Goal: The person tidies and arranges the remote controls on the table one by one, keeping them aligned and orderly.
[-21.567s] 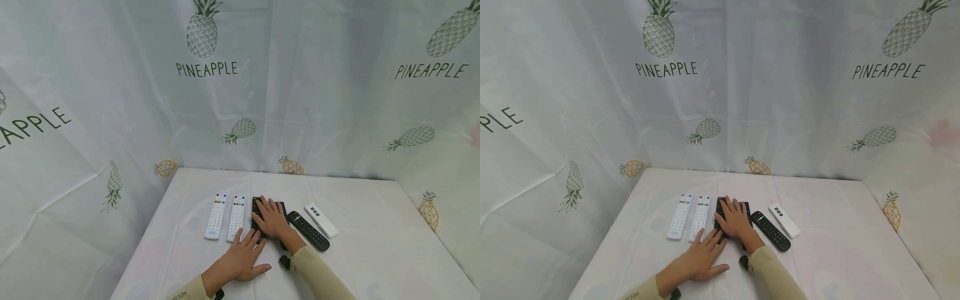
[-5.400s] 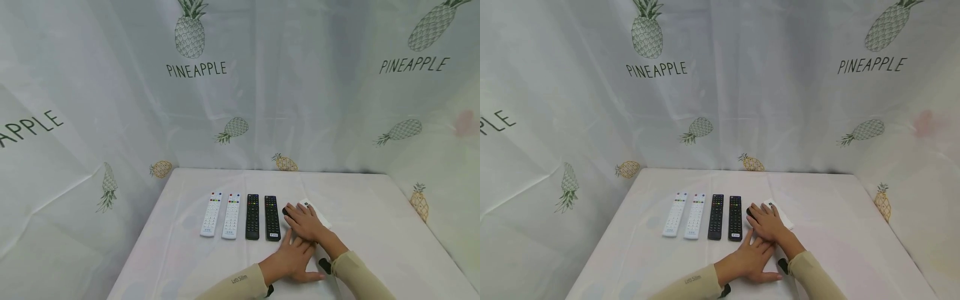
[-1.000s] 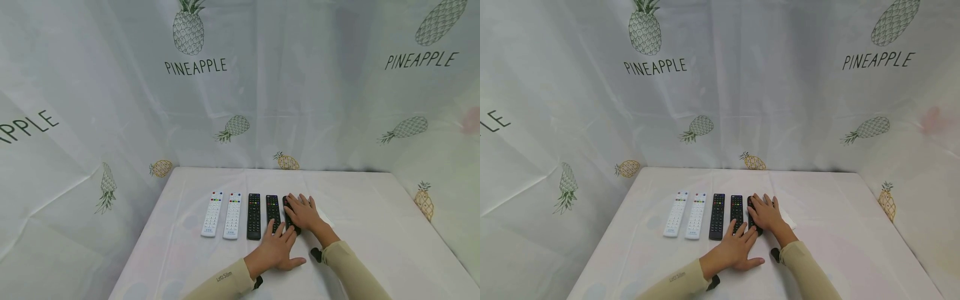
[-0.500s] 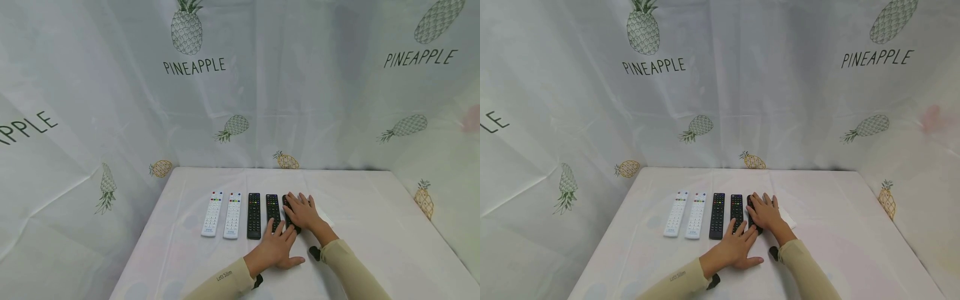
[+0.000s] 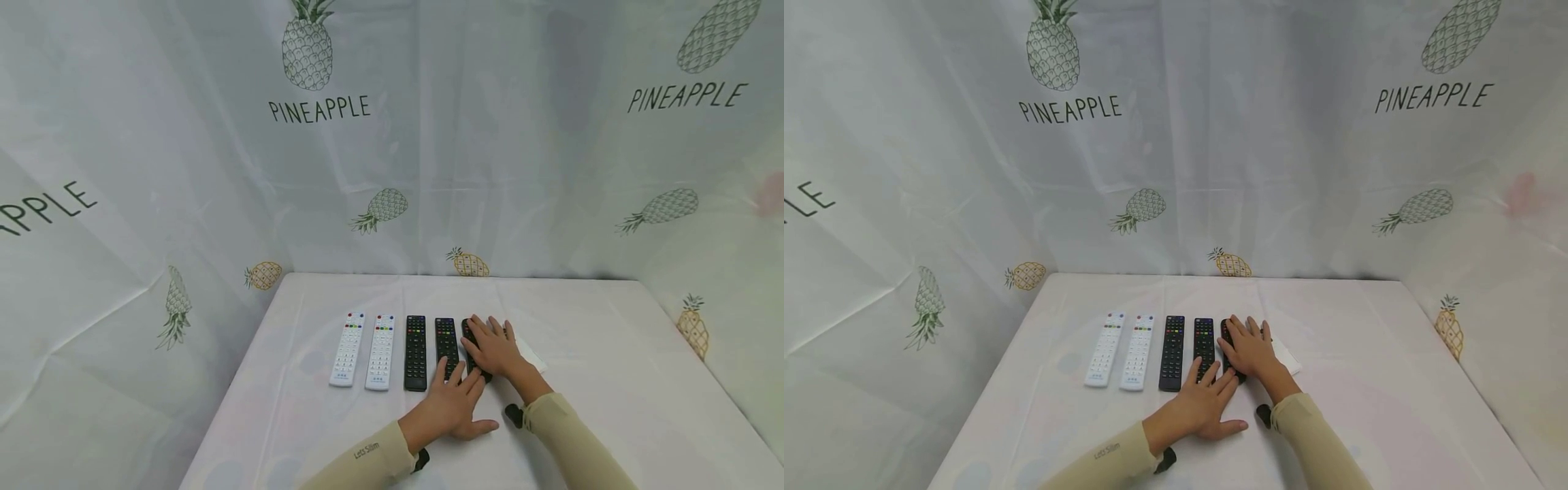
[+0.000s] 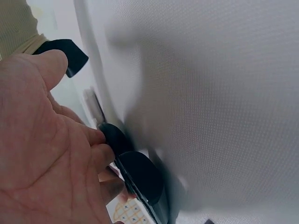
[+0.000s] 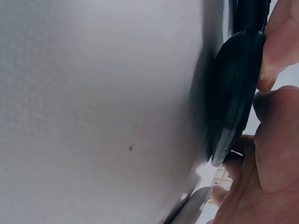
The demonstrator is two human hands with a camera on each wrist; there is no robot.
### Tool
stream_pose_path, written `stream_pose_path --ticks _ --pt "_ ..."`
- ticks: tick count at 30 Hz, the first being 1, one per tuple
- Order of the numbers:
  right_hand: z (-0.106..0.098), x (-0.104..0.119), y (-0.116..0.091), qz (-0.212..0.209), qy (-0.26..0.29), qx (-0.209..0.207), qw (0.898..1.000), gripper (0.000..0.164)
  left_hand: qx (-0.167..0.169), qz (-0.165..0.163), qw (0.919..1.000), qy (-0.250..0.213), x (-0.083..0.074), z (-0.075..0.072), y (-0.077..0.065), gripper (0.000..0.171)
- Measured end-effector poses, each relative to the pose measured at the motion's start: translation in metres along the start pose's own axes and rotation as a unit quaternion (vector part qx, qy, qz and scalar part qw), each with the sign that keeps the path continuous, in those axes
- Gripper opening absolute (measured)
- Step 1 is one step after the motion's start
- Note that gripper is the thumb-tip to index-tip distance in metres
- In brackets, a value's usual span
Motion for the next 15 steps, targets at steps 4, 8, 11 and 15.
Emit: stream_pose_path --ticks 4,8,11,15 --pt "0.0012 -0.0006 0.0006 0.005 -0.005 0.0 1.0 0.064 0.005 0.005 1.0 -0.004 -0.0001 0.0015 0.0021 0.084" --pt "0.002 -0.001 0.0004 0.006 -0.005 0.002 1.0 0.065 0.012 0.012 0.9997 -0.016 -0.0002 0.0034 0.0034 0.085" --pt "0.0012 -0.0004 -0.0003 0.002 -0.004 -0.004 1.0 0.064 0.01 0.009 0.9997 -0.02 0.0 0.0026 0.0027 0.084" --pt "-0.0007 0.0003 -0.0015 -0.005 -0.008 -0.014 1.0 0.063 0.006 0.003 0.9998 -0.02 0.0004 0.0005 0.0007 0.083"
Point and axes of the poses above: each hand's wrist, its own y-axis towards the middle knuckle, its own z-axis out of the palm, x = y × z, the point moved 5 cm from there along y, towards the middle knuckle, and after that the axes turned 11 degrees about x, right-handed, at the moved point
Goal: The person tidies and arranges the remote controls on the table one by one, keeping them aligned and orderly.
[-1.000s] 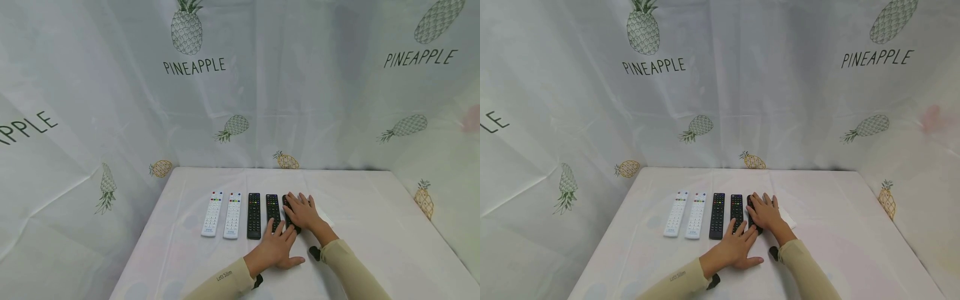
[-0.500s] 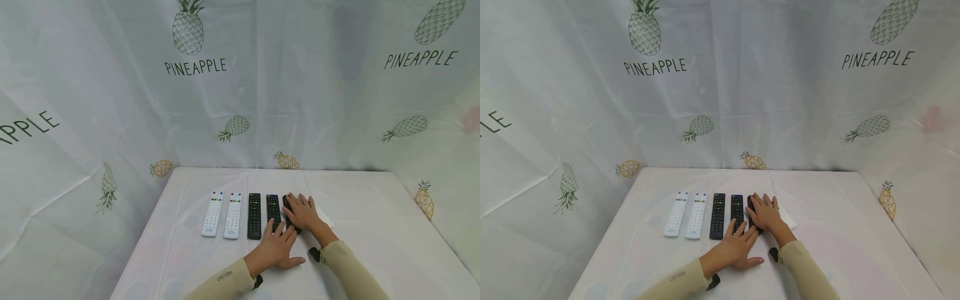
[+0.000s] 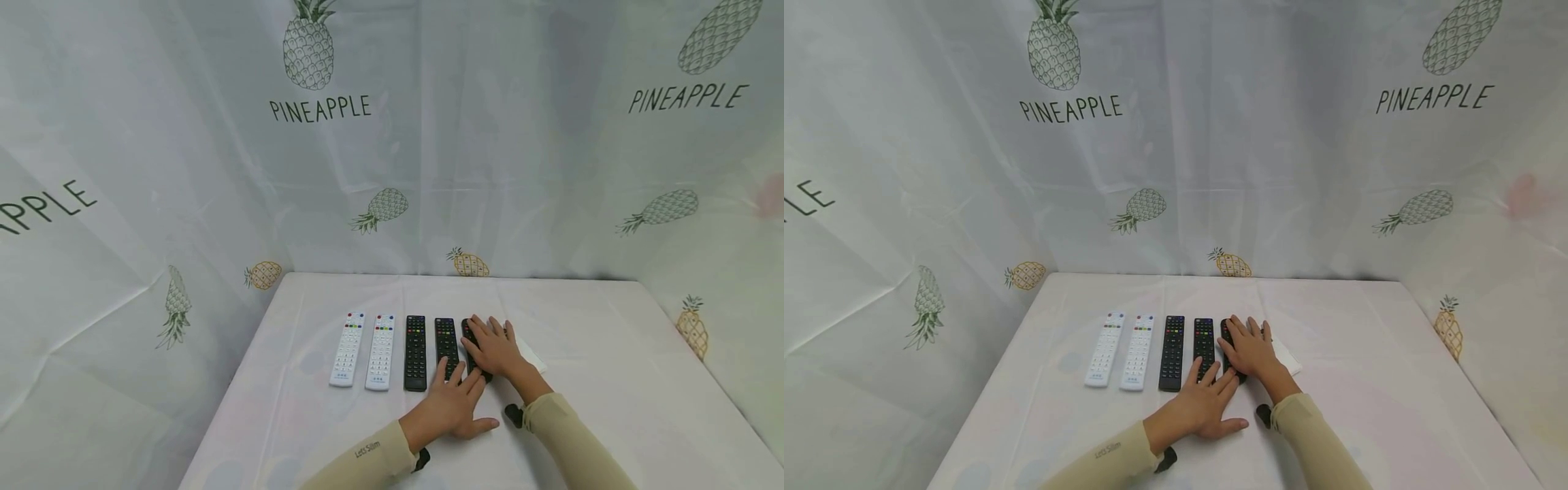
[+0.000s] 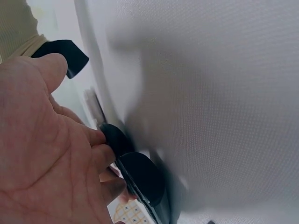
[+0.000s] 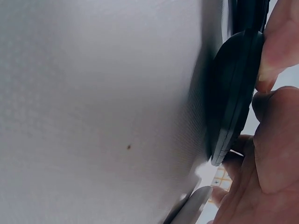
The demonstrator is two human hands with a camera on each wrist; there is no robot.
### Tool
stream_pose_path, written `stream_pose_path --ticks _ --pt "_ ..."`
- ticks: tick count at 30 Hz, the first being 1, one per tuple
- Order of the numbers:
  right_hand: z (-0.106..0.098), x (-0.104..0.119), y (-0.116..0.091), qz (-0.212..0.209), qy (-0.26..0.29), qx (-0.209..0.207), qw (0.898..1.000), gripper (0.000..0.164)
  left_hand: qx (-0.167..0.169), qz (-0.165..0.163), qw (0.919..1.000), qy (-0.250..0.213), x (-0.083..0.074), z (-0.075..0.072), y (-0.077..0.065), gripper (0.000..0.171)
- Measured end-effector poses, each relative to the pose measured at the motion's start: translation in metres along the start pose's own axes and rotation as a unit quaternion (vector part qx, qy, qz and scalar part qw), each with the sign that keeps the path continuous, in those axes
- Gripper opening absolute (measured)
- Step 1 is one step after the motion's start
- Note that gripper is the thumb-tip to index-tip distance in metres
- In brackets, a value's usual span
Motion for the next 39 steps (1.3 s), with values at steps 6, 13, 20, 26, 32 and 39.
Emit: stream_pose_path --ticks 6,13,20,26,32,39 --pt "-0.0014 -0.0002 -0.0007 0.001 0.001 -0.004 1.0 0.063 -0.004 0.0 1.0 -0.005 -0.0007 -0.0002 -0.0007 0.082" --pt "0.0049 -0.0008 0.0011 0.007 -0.002 0.006 1.0 0.065 -0.011 0.0 0.9999 0.002 -0.0008 0.0029 -0.0023 0.082" --pt "0.0053 -0.0037 0.0011 0.013 -0.009 0.003 1.0 0.064 -0.015 0.005 0.9999 0.002 -0.0018 0.0038 -0.0016 0.081" --pt "0.0038 -0.0036 0.0009 0.01 0.001 0.0 1.0 0.066 -0.017 0.014 0.9997 -0.01 -0.0033 0.0067 0.0009 0.08" --pt "0.0018 0.0 0.0003 0.002 0.003 -0.005 1.0 0.067 -0.037 0.012 0.9992 0.004 -0.0039 0.0074 -0.0003 0.081" --pt "0.0015 0.0003 0.0017 0.009 0.006 -0.007 1.0 0.068 -0.053 0.015 0.9985 0.0 -0.0053 0.0044 -0.0028 0.078"
Point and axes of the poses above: each hand's wrist, its own y-axis towards the middle knuckle, its own z-axis out of the palm, x = y × z, the point moved 5 cm from there along y, towards the middle knuckle, and after that the axes turned 11 degrees about x, right-handed, at the moved point
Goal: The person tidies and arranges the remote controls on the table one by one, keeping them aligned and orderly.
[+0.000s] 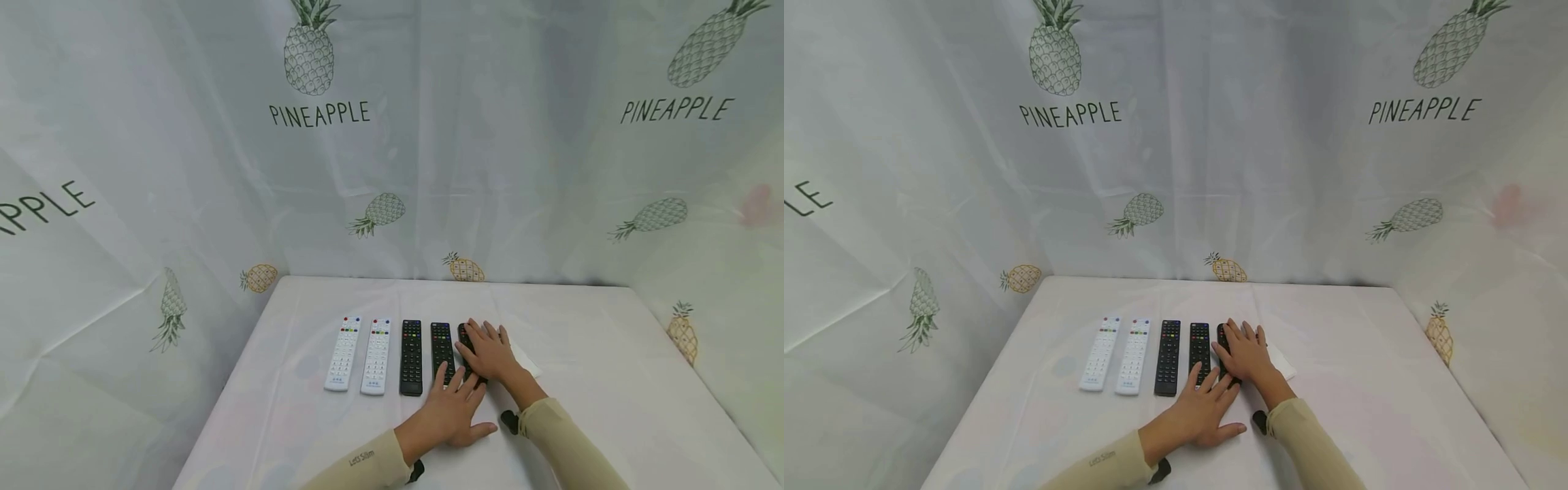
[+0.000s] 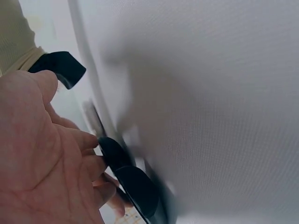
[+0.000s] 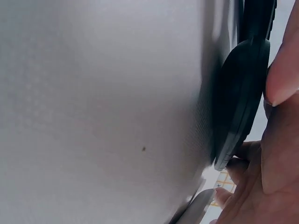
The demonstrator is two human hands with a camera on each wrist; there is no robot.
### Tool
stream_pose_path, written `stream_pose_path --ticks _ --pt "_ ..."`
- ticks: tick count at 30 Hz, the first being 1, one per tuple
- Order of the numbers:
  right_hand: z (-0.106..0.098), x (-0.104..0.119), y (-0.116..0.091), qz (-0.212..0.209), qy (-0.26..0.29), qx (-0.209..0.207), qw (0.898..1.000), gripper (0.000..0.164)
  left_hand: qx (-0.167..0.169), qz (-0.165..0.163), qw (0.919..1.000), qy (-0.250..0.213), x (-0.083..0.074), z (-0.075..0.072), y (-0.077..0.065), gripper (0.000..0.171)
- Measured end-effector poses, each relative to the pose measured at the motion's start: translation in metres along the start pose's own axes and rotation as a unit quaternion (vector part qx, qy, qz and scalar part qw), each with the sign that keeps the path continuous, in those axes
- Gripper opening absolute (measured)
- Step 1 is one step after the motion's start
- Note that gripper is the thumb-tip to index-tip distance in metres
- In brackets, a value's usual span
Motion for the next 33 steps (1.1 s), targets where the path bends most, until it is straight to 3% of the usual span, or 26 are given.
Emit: stream_pose_path --ticks 24,33 --pt "0.0053 -0.0009 -0.0017 -0.001 -0.002 -0.017 1.0 0.069 -0.026 -0.005 0.9996 0.009 0.0007 0.0015 -0.0015 0.078" --pt "0.0042 -0.0006 -0.0053 -0.002 0.007 -0.023 1.0 0.067 -0.016 -0.003 0.9998 0.009 -0.0017 -0.0008 -0.004 0.074"
Point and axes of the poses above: each hand's wrist, its own y-axis towards the middle knuckle, its own z-axis out of the palm, x = y × z, the point moved 5 cm from there along y, towards the middle knuckle, and after that the axes turned 11 degrees about x, right-handed, at the moved point
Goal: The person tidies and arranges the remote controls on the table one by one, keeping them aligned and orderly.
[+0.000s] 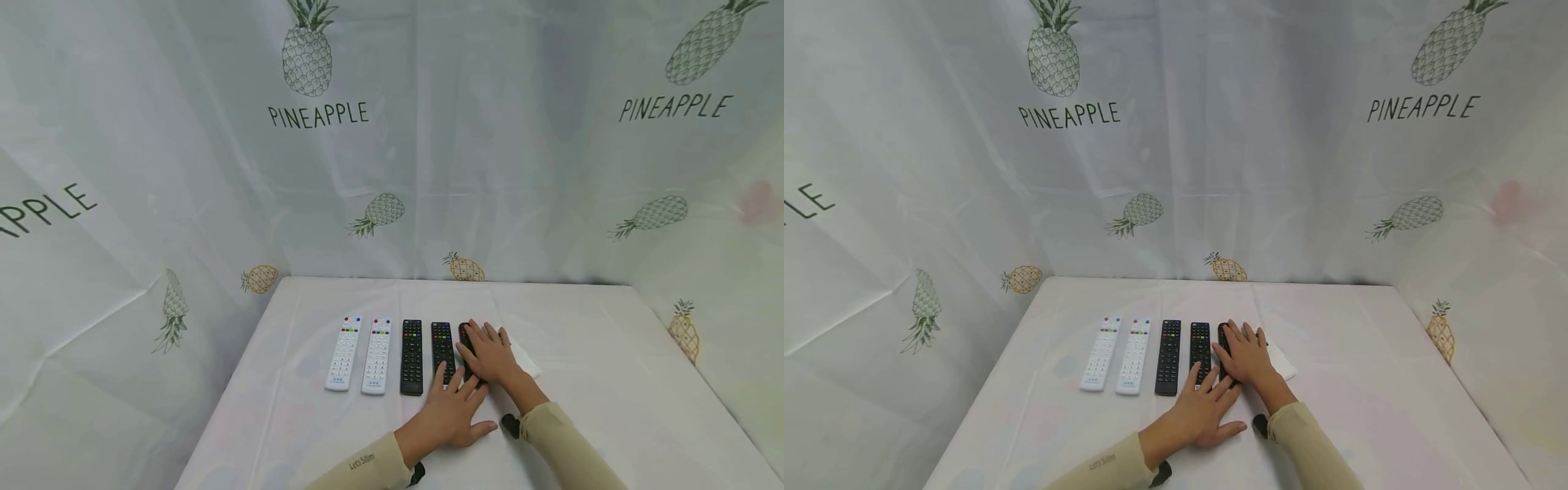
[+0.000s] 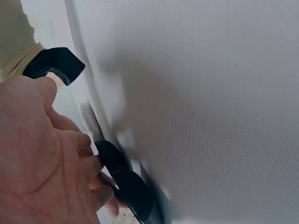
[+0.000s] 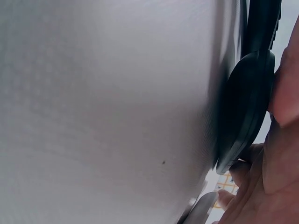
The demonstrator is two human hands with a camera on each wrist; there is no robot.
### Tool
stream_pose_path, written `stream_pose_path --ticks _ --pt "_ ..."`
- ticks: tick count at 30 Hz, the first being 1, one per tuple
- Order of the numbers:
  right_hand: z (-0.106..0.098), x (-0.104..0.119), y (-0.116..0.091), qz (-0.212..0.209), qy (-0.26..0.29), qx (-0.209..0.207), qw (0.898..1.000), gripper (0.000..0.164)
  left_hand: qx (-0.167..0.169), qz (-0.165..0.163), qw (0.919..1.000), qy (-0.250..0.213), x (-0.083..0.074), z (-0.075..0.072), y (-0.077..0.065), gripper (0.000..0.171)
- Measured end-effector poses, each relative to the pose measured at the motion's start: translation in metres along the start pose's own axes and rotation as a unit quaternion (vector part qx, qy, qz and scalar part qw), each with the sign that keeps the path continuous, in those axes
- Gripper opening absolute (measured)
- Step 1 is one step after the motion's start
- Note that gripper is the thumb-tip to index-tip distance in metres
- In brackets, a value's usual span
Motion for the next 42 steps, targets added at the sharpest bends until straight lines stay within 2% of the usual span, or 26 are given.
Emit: stream_pose_path --ticks 14,20,24,30,32,35,38,42 --pt "-0.009 -0.013 -0.01 -0.01 0.014 -0.034 0.999 0.061 -0.018 0.014 0.9997 0.012 -0.008 -0.003 0.004 0.073" --pt "-0.01 -0.026 -0.018 -0.001 0.01 -0.038 0.999 0.059 -0.035 0.045 0.9981 0.024 -0.022 -0.007 0.003 0.074" --pt "-0.012 -0.034 -0.025 -0.008 0.011 -0.04 0.999 0.056 -0.061 0.075 0.9951 0.021 -0.032 -0.005 0.007 0.073" --pt "-0.033 -0.047 -0.033 -0.027 0.05 -0.067 0.996 0.048 -0.085 0.12 0.9887 0.028 -0.049 -0.007 0.012 0.068" --pt "-0.039 -0.053 -0.034 -0.031 0.066 -0.058 0.996 0.049 -0.083 0.13 0.9875 0.032 -0.054 -0.01 0.012 0.068" --pt "-0.04 -0.062 -0.034 -0.025 0.085 -0.022 0.996 0.052 -0.083 0.14 0.9859 0.038 -0.062 -0.011 0.012 0.067" --pt "-0.037 -0.068 -0.035 -0.014 0.101 0.012 0.995 0.056 -0.092 0.13 0.9854 0.06 -0.068 -0.01 0.014 0.067" --pt "-0.033 -0.072 -0.037 -0.01 0.111 0.025 0.993 0.057 -0.094 0.117 0.9859 0.074 -0.07 -0.007 0.019 0.068"
Point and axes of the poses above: each hand's wrist, its own y-axis towards the middle knuckle, its own z-axis out of the palm, x = y × z, the point moved 5 cm from there along y, towards the middle knuckle, and after that the axes turned 11 degrees about x, right-handed, at the moved point
